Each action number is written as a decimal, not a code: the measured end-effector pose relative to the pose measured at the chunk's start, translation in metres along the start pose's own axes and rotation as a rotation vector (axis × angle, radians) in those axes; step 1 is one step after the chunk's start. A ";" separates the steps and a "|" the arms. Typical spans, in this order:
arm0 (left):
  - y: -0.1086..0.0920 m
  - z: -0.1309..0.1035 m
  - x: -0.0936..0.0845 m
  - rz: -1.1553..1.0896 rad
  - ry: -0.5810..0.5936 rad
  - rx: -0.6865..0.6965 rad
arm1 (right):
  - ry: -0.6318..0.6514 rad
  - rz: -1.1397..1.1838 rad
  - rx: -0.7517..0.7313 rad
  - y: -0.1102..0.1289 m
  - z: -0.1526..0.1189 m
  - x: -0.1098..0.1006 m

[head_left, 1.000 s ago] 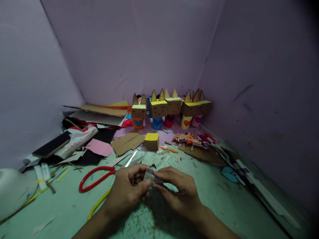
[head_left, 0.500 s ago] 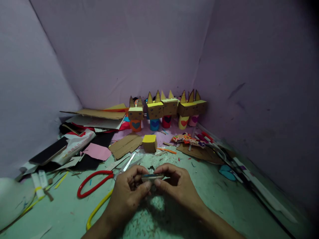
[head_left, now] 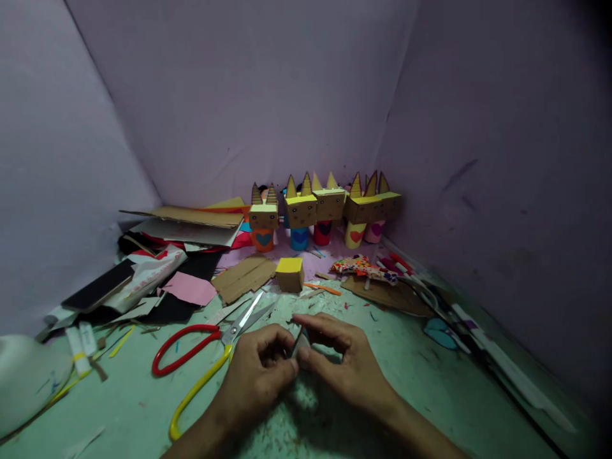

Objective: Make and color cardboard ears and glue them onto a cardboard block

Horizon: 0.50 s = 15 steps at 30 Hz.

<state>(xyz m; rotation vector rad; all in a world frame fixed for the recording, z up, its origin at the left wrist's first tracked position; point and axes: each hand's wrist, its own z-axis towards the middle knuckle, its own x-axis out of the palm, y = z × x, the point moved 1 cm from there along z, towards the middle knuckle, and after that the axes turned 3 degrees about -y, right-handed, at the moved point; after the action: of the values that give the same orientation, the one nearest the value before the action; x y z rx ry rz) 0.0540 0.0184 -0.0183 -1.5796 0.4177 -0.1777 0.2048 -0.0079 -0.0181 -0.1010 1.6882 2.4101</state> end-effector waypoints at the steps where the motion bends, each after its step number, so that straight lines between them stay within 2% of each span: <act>1: 0.001 0.001 0.000 -0.078 -0.013 -0.022 | -0.007 0.030 0.043 -0.001 -0.001 0.001; 3: 0.004 0.003 0.001 -0.243 -0.036 -0.047 | -0.009 0.098 0.122 -0.005 -0.001 0.003; 6: 0.008 0.007 0.003 -0.423 -0.052 -0.055 | 0.061 0.131 0.180 -0.012 -0.001 0.008; 8: 0.010 0.008 0.005 -0.489 -0.059 -0.068 | 0.030 0.135 0.194 -0.014 -0.001 0.009; 15: 0.007 0.003 0.004 -0.373 -0.053 -0.095 | -0.087 0.199 0.258 -0.010 0.003 0.005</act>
<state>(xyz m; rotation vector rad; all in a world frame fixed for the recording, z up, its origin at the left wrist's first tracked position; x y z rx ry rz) 0.0578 0.0196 -0.0261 -1.7427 0.0874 -0.4051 0.2024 -0.0009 -0.0265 0.2159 2.0342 2.2633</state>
